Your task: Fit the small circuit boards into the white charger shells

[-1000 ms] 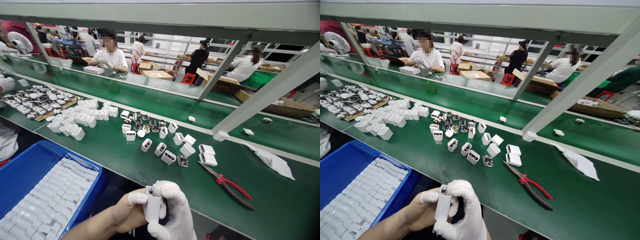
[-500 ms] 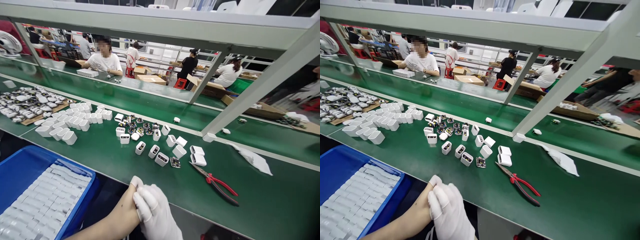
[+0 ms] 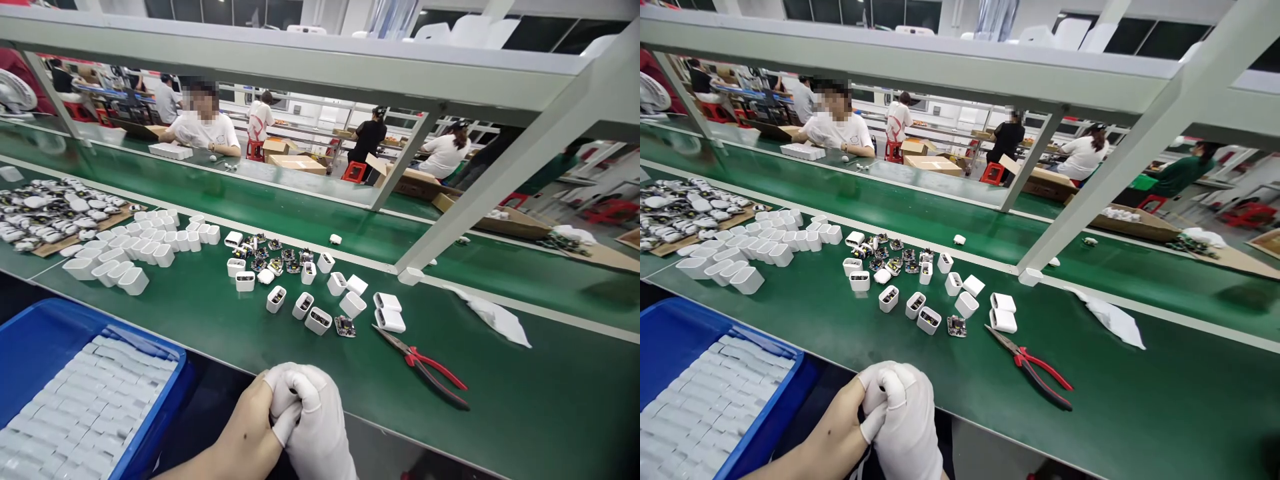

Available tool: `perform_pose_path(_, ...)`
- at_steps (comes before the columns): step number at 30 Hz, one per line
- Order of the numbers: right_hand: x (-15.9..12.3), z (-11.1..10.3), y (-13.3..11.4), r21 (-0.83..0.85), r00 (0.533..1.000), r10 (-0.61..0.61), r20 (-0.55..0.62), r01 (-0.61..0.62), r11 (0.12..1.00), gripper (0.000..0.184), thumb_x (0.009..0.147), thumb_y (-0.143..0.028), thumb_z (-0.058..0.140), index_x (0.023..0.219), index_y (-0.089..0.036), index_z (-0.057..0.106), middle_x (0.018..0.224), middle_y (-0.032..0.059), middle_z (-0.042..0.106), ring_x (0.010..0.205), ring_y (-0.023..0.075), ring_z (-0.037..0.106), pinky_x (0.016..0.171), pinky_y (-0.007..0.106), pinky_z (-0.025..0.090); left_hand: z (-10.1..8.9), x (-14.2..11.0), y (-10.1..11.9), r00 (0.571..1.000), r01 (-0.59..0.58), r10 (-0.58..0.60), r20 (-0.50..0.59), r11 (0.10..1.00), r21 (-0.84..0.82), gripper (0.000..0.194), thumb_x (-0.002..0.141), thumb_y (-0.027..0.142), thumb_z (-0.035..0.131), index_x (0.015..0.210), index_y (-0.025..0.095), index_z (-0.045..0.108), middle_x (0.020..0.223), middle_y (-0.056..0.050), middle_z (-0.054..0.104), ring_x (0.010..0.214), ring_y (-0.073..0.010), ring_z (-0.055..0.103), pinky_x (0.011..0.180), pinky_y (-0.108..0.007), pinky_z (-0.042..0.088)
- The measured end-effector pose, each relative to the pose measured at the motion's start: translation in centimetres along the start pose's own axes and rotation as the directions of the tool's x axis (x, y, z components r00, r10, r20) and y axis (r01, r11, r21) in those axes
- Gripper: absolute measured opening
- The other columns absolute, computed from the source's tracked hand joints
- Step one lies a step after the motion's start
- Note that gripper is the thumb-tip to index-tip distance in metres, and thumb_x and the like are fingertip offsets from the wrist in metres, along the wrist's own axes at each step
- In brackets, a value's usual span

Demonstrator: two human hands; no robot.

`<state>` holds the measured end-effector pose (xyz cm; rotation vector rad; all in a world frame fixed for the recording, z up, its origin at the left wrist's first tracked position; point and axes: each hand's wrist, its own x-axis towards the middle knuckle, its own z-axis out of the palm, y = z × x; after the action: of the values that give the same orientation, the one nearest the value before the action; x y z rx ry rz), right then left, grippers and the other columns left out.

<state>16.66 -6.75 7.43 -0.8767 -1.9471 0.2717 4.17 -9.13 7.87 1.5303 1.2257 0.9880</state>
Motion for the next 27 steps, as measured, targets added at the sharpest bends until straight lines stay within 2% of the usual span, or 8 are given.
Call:
perform_pose_path(2,0.0,0.3,0.3,0.003,1.000,0.007,-0.023,-0.007,1.000,0.022,0.089,-0.006,0.039,0.100,-0.023,0.049,0.066,-0.0029,0.057,0.057,0.0149,0.055,0.060,0.032,0.048,0.1,0.1,0.0,1.000,0.003,-0.002,-0.025,1.000,0.020,0.034,0.089,0.024,0.053,0.122,0.015,0.056,0.119,-0.015,0.064,0.112,-0.0285,0.061,0.100,-0.044,0.048)
perform_pose_path(6,0.2,0.2,0.9,-0.189,0.989,-0.091,-0.118,0.068,0.980,0.029,0.086,-0.007,0.046,0.112,-0.018,0.052,0.083,0.0055,0.064,0.074,0.0195,0.063,0.068,0.035,0.053,0.1,0.4,0.1,0.994,-0.051,0.060,-0.094,0.994,0.093,0.026,0.087,0.025,0.055,0.110,0.015,0.061,0.110,-0.016,0.067,0.104,-0.0304,0.064,0.093,-0.045,0.052)
perform_pose_path(8,0.4,-0.2,1.0,-0.234,0.984,-0.123,-0.128,0.090,0.968,0.029,0.083,-0.007,0.048,0.111,-0.016,0.053,0.087,0.0078,0.064,0.076,0.0198,0.062,0.066,0.035,0.053,0.0,0.6,0.2,0.990,-0.096,0.107,-0.096,0.989,0.116,0.020,0.085,0.024,0.057,0.103,0.017,0.063,0.104,-0.014,0.069,0.098,-0.0299,0.065,0.088,-0.043,0.054)
perform_pose_path(13,0.8,-1.1,1.2,-0.239,0.997,-0.047,-0.064,0.031,0.970,0.016,0.082,-0.011,0.049,0.095,-0.018,0.054,0.076,0.0046,0.059,0.065,0.0178,0.056,0.058,0.032,0.049,-0.2,1.3,0.4,0.988,-0.148,0.154,-0.013,0.967,0.209,0.012,0.084,0.024,0.058,0.092,0.017,0.064,0.092,-0.012,0.070,0.086,-0.0277,0.067,0.080,-0.039,0.056)
perform_pose_path(17,1.1,-1.3,2.0,-0.208,0.998,-0.010,-0.070,-0.005,0.978,0.018,0.087,-0.008,0.043,0.093,-0.021,0.054,0.079,0.0035,0.060,0.069,0.0178,0.056,0.062,0.032,0.048,-0.1,2.3,1.1,0.988,-0.153,0.144,0.052,0.929,0.338,0.017,0.089,0.025,0.049,0.095,0.015,0.062,0.099,-0.016,0.069,0.093,-0.0301,0.067,0.085,-0.044,0.056)
perform_pose_path(21,1.3,-1.7,3.1,-0.276,0.963,-0.120,-0.240,0.050,0.960,0.023,0.087,-0.007,0.045,0.105,-0.019,0.051,0.090,0.0055,0.059,0.081,0.0196,0.056,0.072,0.035,0.049,0.5,3.8,2.6,0.963,-0.267,0.251,0.095,0.856,0.443,0.025,0.091,0.023,0.046,0.109,0.013,0.059,0.111,-0.018,0.067,0.103,-0.0316,0.064,0.092,-0.049,0.053)
perform_pose_path(24,1.4,-2.7,3.7,-0.327,0.925,-0.093,-0.369,-0.035,0.944,0.025,0.086,-0.009,0.046,0.109,-0.018,0.052,0.101,0.0079,0.054,0.088,0.0199,0.055,0.073,0.034,0.050,1.4,4.9,3.8,0.940,-0.338,0.310,0.144,0.778,0.529,0.026,0.091,0.022,0.044,0.109,0.011,0.059,0.108,-0.019,0.067,0.097,-0.0313,0.064,0.087,-0.048,0.055)
perform_pose_path(27,1.4,-4.2,4.4,-0.339,0.916,-0.081,-0.392,-0.062,0.939,0.018,0.089,-0.015,0.047,0.106,-0.018,0.053,0.100,0.0079,0.054,0.088,0.0199,0.055,0.073,0.034,0.049,2.2,6.0,4.9,0.912,-0.402,0.359,0.197,0.696,0.595,0.029,0.092,0.026,0.044,0.111,0.011,0.059,0.103,-0.017,0.069,0.091,-0.0301,0.065,0.082,-0.046,0.056)
